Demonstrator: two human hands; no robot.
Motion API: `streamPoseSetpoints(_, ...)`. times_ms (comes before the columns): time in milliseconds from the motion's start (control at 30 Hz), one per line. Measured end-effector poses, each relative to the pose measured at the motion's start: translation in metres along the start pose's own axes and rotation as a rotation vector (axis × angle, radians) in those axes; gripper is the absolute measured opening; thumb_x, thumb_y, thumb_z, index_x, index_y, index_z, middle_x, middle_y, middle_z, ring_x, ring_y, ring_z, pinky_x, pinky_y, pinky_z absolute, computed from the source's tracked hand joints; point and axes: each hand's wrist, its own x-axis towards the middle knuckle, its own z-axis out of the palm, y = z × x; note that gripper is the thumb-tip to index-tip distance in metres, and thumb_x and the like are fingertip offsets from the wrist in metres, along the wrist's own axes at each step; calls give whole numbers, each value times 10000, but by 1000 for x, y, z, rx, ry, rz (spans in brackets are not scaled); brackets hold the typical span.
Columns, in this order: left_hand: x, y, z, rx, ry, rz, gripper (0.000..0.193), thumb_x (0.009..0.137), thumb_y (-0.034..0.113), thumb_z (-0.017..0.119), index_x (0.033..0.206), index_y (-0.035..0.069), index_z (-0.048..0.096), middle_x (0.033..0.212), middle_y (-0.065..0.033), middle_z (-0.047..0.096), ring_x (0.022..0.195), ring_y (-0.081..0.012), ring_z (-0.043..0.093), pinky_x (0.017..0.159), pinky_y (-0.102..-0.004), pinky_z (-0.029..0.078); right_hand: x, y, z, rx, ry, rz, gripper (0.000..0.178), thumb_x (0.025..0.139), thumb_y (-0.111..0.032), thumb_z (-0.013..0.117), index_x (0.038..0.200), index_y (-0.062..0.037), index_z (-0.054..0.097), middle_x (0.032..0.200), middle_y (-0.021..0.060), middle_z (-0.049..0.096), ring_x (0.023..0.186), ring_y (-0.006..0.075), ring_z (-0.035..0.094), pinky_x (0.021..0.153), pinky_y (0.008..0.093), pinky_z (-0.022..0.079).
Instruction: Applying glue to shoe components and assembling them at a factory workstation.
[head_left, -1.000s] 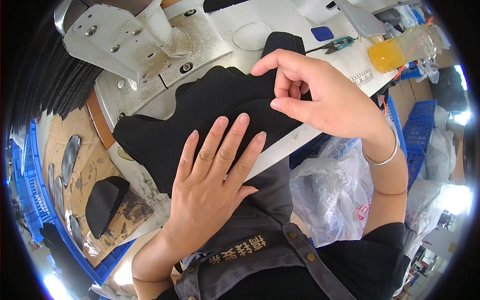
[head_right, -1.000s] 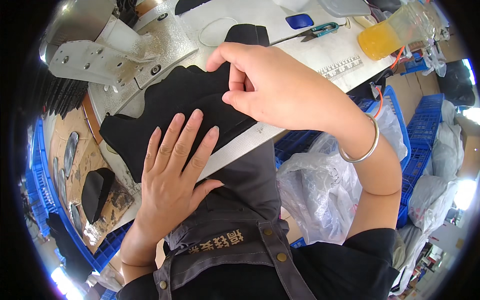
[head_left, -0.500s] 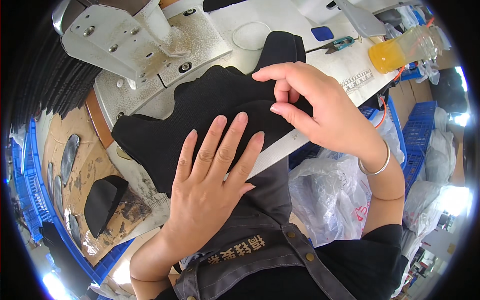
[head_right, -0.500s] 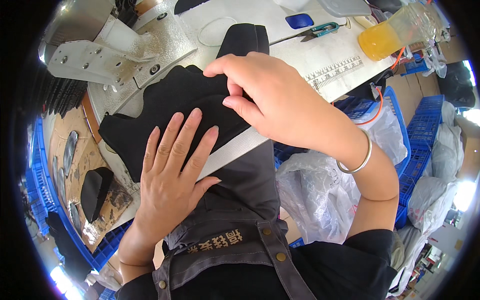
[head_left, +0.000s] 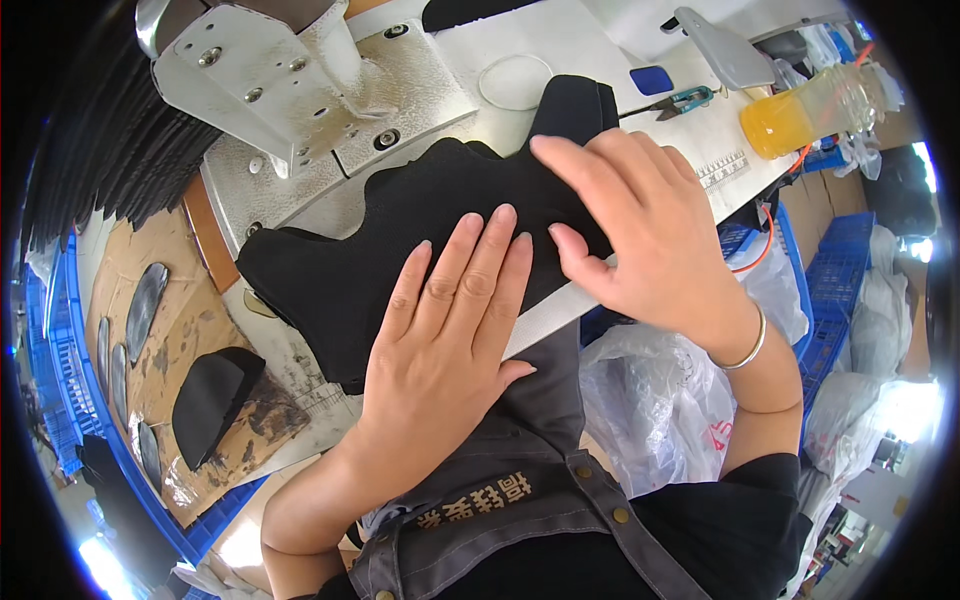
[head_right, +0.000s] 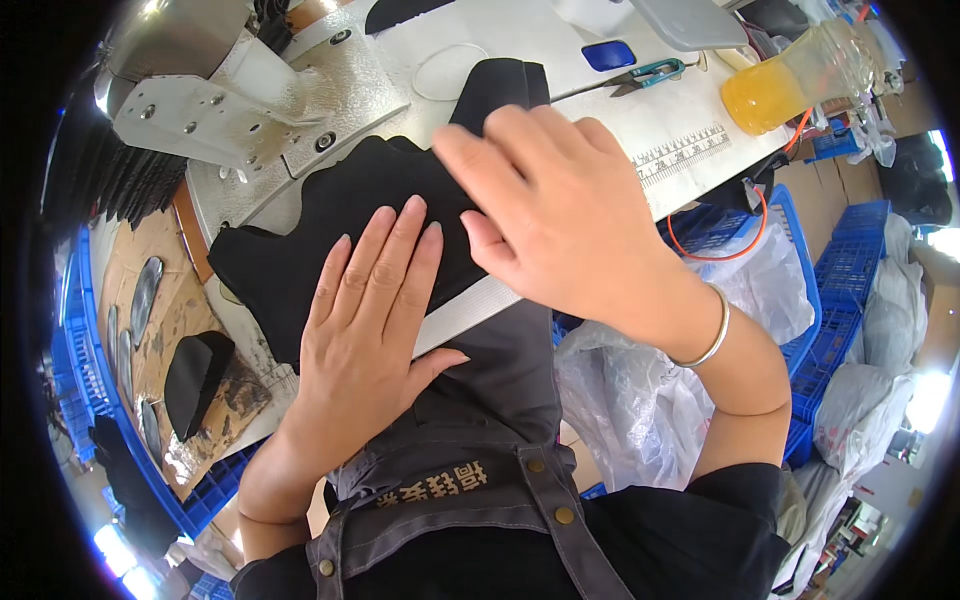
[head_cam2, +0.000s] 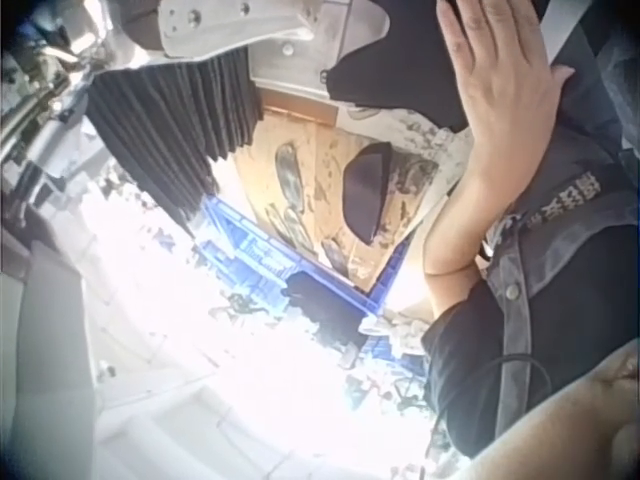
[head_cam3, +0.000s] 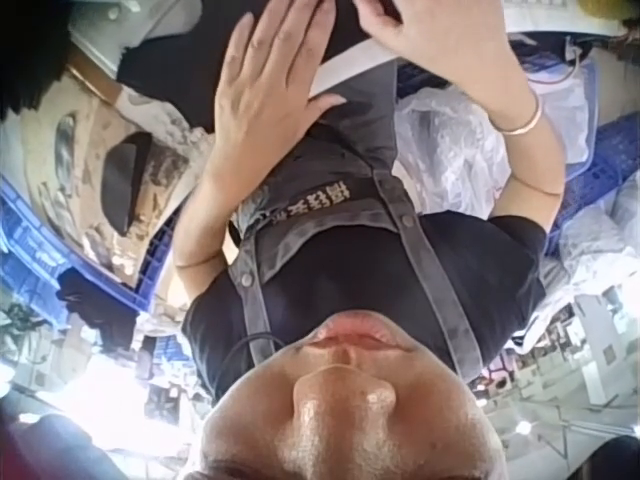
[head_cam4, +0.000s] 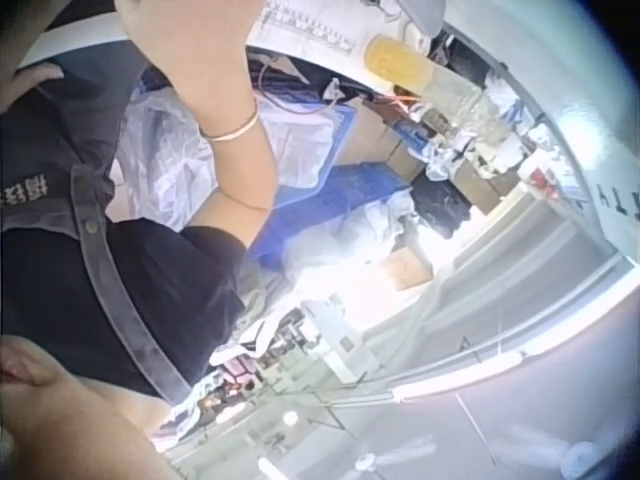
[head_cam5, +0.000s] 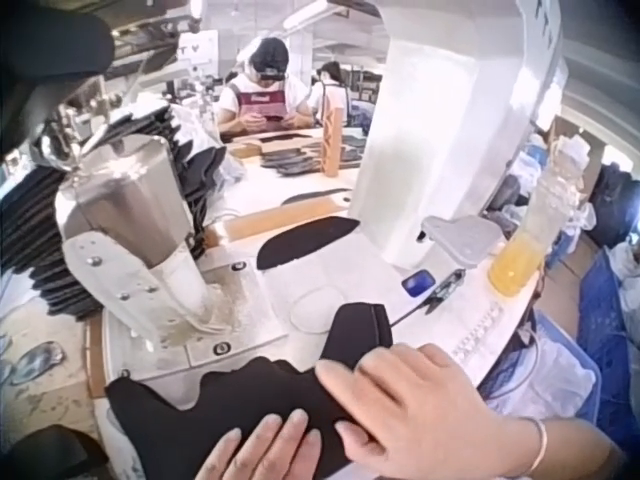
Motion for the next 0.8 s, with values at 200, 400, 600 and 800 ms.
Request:
streamPoseSetpoints(200,6,2,-8,-39,-41,-4,1006,622,413,736,1446,16,317,1498,-134,341,1378,-286,336,1116,-453,253,-18,10,-11,492,87,408,312,876,-89,591,1179,-23,555,990,121,592,827,224,601,751,323,488)
streamPoseSetpoints(400,23,3,1,-150,-14,86,994,610,430,743,1425,13,356,1487,-128,355,1361,-281,357,1115,-443,264,-28,8,0,497,182,446,328,853,37,559,1176,-22,562,997,123,623,810,198,618,741,302,498)
streamPoseSetpoints(600,27,4,0,-138,-5,92,913,644,449,728,1416,80,408,1483,-100,370,1356,-290,360,1096,-445,297,-31,11,7,373,205,320,336,796,54,601,1121,-29,575,1000,129,597,776,240,608,705,323,498)
streamPoseSetpoints(800,30,4,0,-133,9,104,857,660,446,723,1404,128,440,1474,-83,384,1353,-305,358,1086,-466,301,-33,12,11,390,231,325,319,792,60,604,1097,-28,576,967,129,592,775,256,599,700,338,495)
